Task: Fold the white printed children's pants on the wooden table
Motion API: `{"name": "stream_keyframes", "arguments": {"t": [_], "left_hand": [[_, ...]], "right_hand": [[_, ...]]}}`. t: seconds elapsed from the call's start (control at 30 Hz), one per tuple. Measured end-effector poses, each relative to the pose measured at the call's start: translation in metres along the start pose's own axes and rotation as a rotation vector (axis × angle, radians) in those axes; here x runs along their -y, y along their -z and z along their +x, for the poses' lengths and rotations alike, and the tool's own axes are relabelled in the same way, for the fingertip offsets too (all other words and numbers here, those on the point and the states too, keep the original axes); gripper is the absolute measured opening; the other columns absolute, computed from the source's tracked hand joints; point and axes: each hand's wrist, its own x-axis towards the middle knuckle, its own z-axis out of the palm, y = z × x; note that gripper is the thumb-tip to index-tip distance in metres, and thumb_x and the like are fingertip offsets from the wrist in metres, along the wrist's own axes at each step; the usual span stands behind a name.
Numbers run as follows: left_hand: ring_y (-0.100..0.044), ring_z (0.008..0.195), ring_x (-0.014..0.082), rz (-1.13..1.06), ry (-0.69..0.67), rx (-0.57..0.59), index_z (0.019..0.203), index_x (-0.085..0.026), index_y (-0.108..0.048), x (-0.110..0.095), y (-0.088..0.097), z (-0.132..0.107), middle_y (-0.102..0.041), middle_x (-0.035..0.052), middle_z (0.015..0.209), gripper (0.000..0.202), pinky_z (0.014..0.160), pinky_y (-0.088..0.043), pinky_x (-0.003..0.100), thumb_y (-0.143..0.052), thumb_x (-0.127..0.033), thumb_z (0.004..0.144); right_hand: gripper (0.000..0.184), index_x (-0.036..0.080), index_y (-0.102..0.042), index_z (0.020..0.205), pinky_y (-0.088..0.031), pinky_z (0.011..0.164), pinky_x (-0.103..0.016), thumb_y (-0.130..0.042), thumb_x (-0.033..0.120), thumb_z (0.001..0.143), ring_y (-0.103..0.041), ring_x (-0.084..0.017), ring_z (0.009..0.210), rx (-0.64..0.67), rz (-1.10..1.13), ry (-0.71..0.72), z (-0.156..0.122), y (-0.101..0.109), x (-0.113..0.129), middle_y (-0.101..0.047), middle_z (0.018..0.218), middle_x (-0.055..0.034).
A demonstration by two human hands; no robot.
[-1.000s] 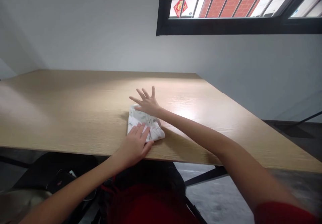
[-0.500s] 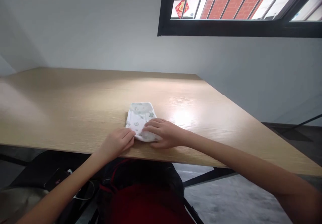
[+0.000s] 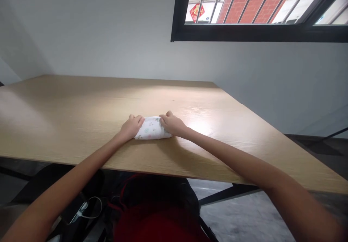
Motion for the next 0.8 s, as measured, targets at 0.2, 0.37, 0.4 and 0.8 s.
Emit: {"name": "stream_keyframes", "arguments": {"t": [0.2,0.37,0.4,0.8], "left_hand": [[-0.040,0.114,0.0248,0.030,-0.049,-0.111,0.109,-0.018,-0.051,-0.026,-0.021,-0.006,-0.048,0.0108,0.118,0.031,0.100,-0.023,0.044,-0.027,-0.026,0.090],[-0.049,0.101,0.0246,-0.070,-0.053,-0.008,0.096,-0.018,-0.055,-0.002,-0.017,0.002,-0.056,0.0088,0.105,0.035,0.091,-0.033,0.044,-0.025,-0.033,0.090],[-0.051,0.099,0.0230,-0.107,-0.060,0.019,0.094,-0.018,-0.056,0.005,-0.013,0.002,-0.058,0.0077,0.102,0.035,0.089,-0.036,0.040,-0.025,-0.034,0.090],[-0.051,0.079,0.0207,-0.190,0.083,0.024,0.076,-0.019,-0.044,-0.026,0.002,-0.120,-0.054,0.0033,0.081,0.032,0.070,-0.043,0.035,-0.047,-0.050,0.079]], "right_hand": [[0.033,0.014,-0.053,0.110,-0.040,0.077,-0.040,-0.027,0.024,0.093,-0.047,-0.028,0.095,-0.202,-0.227,0.126,0.003,-0.017,0.025,-0.053,0.108,-0.0150],[0.037,0.009,-0.050,0.115,-0.036,0.089,-0.036,-0.024,0.024,0.092,-0.046,-0.024,0.105,-0.126,0.131,0.142,0.012,-0.025,-0.011,-0.052,0.115,-0.0144],[0.038,0.009,-0.051,0.113,-0.037,0.089,-0.034,-0.023,0.025,0.092,-0.047,-0.022,0.104,-0.137,0.256,0.128,0.009,-0.025,-0.021,-0.053,0.113,-0.0138],[0.031,0.015,-0.059,0.087,-0.041,0.073,-0.027,-0.032,0.030,0.084,-0.052,-0.015,0.077,-0.174,0.797,-0.064,-0.028,-0.014,-0.052,-0.057,0.082,-0.0032]]}}
